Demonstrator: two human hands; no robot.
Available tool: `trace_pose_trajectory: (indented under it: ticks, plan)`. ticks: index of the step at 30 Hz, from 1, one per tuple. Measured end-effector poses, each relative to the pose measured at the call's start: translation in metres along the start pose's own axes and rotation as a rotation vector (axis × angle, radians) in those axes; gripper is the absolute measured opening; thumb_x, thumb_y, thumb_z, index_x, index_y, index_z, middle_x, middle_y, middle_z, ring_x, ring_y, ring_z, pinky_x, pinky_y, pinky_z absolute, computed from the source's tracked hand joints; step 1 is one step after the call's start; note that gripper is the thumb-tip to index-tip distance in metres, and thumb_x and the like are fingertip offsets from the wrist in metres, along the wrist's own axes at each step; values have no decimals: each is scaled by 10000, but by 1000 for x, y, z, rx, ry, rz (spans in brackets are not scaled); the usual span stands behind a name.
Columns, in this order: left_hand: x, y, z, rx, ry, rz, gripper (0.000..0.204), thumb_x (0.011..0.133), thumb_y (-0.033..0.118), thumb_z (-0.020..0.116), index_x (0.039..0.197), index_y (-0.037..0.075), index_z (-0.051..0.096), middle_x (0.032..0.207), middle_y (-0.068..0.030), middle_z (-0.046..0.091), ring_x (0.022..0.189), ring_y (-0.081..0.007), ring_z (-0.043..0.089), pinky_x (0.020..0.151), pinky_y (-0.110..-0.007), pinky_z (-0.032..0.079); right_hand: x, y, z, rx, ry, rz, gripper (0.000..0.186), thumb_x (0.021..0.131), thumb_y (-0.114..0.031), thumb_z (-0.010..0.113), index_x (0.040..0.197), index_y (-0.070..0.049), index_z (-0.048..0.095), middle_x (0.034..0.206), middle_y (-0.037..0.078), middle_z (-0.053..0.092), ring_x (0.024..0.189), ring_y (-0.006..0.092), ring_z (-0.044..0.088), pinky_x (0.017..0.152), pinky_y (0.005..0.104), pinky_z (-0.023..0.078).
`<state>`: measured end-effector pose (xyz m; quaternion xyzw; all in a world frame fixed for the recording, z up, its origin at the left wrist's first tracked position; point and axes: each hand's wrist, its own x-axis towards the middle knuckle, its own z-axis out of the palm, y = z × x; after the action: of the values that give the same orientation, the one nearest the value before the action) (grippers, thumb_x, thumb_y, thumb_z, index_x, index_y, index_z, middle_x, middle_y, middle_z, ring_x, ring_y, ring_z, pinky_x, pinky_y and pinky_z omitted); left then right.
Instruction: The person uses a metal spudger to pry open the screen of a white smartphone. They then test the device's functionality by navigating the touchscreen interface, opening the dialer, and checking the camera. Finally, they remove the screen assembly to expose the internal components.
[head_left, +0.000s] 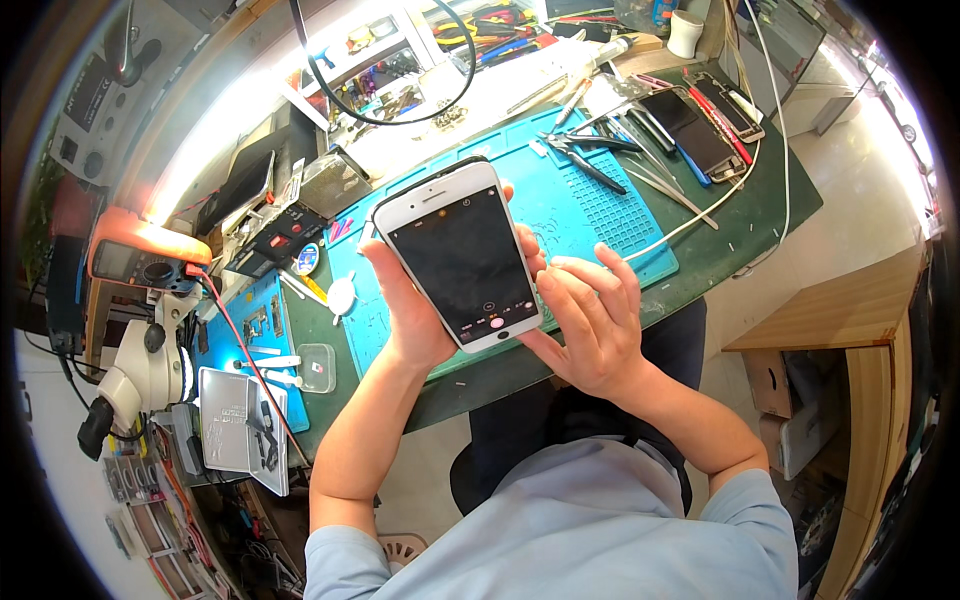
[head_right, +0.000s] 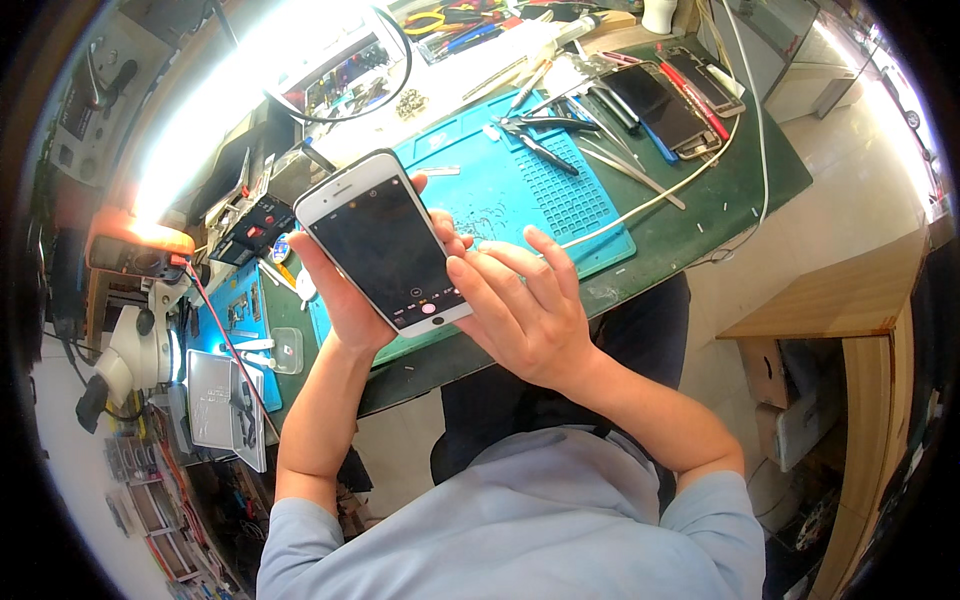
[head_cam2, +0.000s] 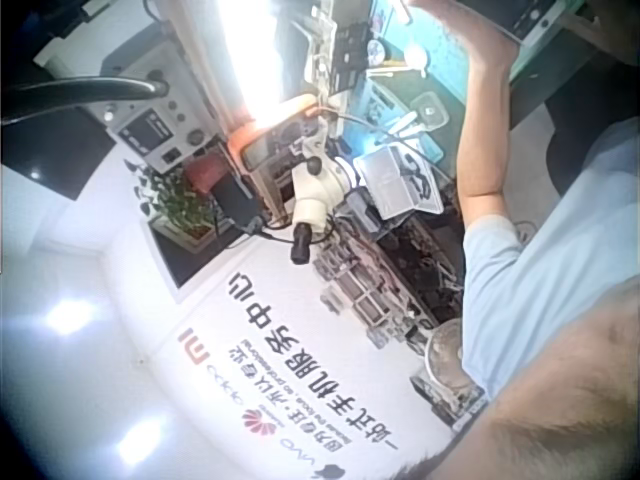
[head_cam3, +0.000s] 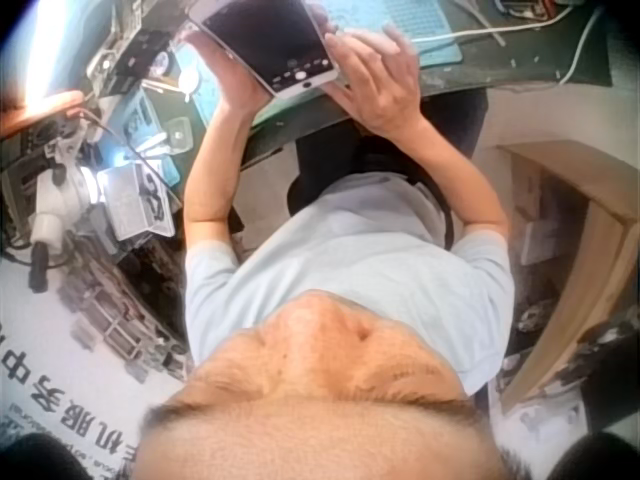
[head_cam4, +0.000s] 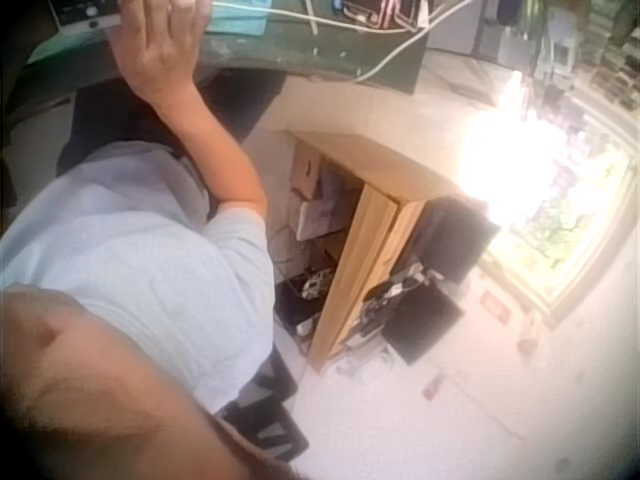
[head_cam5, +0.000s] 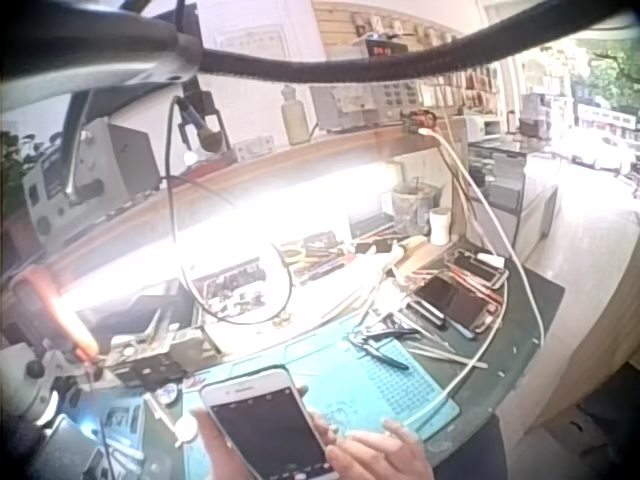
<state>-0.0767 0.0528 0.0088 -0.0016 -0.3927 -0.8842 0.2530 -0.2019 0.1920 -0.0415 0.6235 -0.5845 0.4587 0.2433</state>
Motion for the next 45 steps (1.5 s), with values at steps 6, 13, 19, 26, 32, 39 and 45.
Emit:
trace_pose_trajectory:
  ticks: [6, 13, 19, 26, 32, 39, 45]
  plan:
    - [0, 0, -1, 58, 5, 7, 1249, 777, 1003, 365, 1492, -20, 423, 1097, -199, 661, 1067, -301, 630, 1021, -463, 493, 1, 0, 0, -1, -1, -4, 642, 821, -222, 820, 1398, -69, 586, 1246, 60, 698, 1153, 233, 638, 1108, 513, 416]
    - [0, 0, -1, 84, 6, 12, 1266, 776, 1010, 341, 1499, -27, 417, 1100, -196, 667, 1069, -295, 636, 1030, -464, 491, 1, 0, 0, 0, 3, -12, 643, 823, -215, 812, 1405, -70, 580, 1253, 56, 698, 1155, 234, 637, 1105, 513, 418]
    - [-4, -1, 1, 109, 0, 26, 1296, 772, 1017, 321, 1508, -46, 415, 1116, -188, 671, 1089, -279, 638, 1043, -458, 489, 1, -1, 1, 4, 15, -4, 639, 816, -193, 806, 1401, -72, 580, 1258, 47, 694, 1149, 227, 631, 1100, 510, 421]
    - [-1, 0, -1, 51, 8, 37, 1268, 796, 1001, 317, 1494, -52, 420, 1112, -177, 662, 1086, -284, 638, 1036, -461, 502, 3, -2, 1, 19, -4, 6, 644, 809, -189, 818, 1397, -75, 579, 1266, 48, 677, 1157, 231, 628, 1094, 514, 422]
    - [2, 2, -5, -49, 138, 14, 1098, 908, 904, 294, 1507, -8, 408, 1157, -167, 638, 1071, -305, 643, 1021, -487, 522, 5, 1, -2, 37, -60, 34, 662, 804, -244, 839, 1391, -71, 586, 1271, 72, 644, 1174, 246, 618, 1096, 525, 419]
    - [0, -1, -12, -253, 157, -7, 1004, 969, 837, 264, 1538, 17, 369, 1242, -173, 609, 1124, -318, 623, 1058, -495, 504, 7, 1, -7, 77, -117, 61, 652, 859, -369, 788, 1392, -48, 591, 1287, 93, 625, 1202, 266, 598, 1108, 535, 407]
    - [1, -2, -13, -255, 150, -21, 972, 985, 816, 269, 1534, 20, 365, 1246, -174, 610, 1130, -316, 623, 1069, -493, 500, 7, 1, -7, 73, -113, 55, 632, 893, -405, 761, 1387, -45, 597, 1275, 102, 624, 1203, 268, 596, 1110, 537, 406]
